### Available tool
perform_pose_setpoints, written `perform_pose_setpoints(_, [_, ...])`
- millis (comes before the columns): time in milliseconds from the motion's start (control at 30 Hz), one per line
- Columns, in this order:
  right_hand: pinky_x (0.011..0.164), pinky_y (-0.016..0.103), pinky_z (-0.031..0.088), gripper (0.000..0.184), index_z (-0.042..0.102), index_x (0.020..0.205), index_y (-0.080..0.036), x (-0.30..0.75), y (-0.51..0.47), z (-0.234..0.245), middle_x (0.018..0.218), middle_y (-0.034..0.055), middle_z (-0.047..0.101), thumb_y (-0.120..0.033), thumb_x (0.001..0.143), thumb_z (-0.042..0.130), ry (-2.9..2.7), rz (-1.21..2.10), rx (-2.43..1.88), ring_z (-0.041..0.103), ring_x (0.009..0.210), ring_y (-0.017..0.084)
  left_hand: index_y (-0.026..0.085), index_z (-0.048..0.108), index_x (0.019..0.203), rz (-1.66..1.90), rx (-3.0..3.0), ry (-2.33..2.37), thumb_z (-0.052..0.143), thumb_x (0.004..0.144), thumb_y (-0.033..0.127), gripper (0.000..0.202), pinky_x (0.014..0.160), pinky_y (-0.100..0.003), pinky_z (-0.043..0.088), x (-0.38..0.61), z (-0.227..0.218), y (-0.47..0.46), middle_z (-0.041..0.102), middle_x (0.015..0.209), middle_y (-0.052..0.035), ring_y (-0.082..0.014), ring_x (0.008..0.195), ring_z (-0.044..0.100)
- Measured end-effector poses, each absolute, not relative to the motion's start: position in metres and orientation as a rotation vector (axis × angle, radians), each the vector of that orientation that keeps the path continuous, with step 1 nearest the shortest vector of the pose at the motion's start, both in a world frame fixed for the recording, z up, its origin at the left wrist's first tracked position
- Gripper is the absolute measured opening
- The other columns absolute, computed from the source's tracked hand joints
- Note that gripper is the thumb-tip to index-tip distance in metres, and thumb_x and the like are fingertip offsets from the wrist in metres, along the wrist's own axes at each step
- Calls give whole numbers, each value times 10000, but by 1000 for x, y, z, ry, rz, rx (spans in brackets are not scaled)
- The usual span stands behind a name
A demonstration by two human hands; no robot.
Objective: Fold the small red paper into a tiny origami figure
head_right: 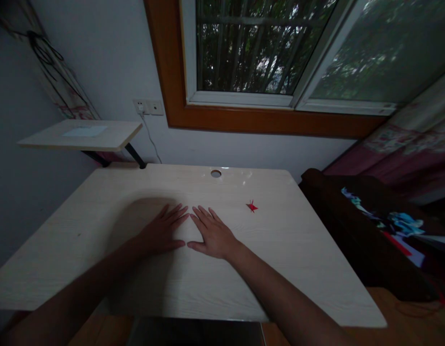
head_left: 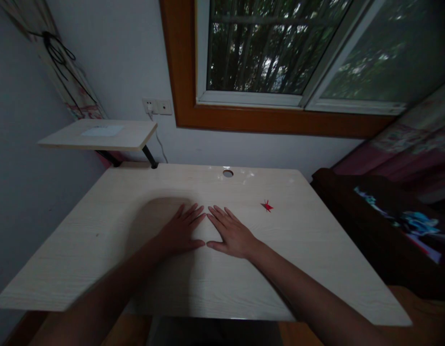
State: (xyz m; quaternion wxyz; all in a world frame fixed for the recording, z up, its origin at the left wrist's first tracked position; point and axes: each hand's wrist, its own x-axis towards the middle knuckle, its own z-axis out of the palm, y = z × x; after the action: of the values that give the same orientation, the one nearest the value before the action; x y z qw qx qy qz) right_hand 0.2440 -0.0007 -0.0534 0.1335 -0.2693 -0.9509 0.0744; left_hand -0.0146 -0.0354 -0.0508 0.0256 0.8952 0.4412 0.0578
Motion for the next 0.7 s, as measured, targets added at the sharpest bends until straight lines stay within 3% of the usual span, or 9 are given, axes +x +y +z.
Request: perform_pose_setpoints(700, [1211, 545, 126, 886, 195, 1569, -161, 239, -3, -59, 1606, 140, 149, -638, 910, 547, -2752, 182, -803, 106, 1492, 292, 180, 271, 1528, 140, 2777, 1402, 394, 861, 744, 883, 1222, -520, 38, -15, -52, -37, 231, 1613, -106, -283, 1507, 138])
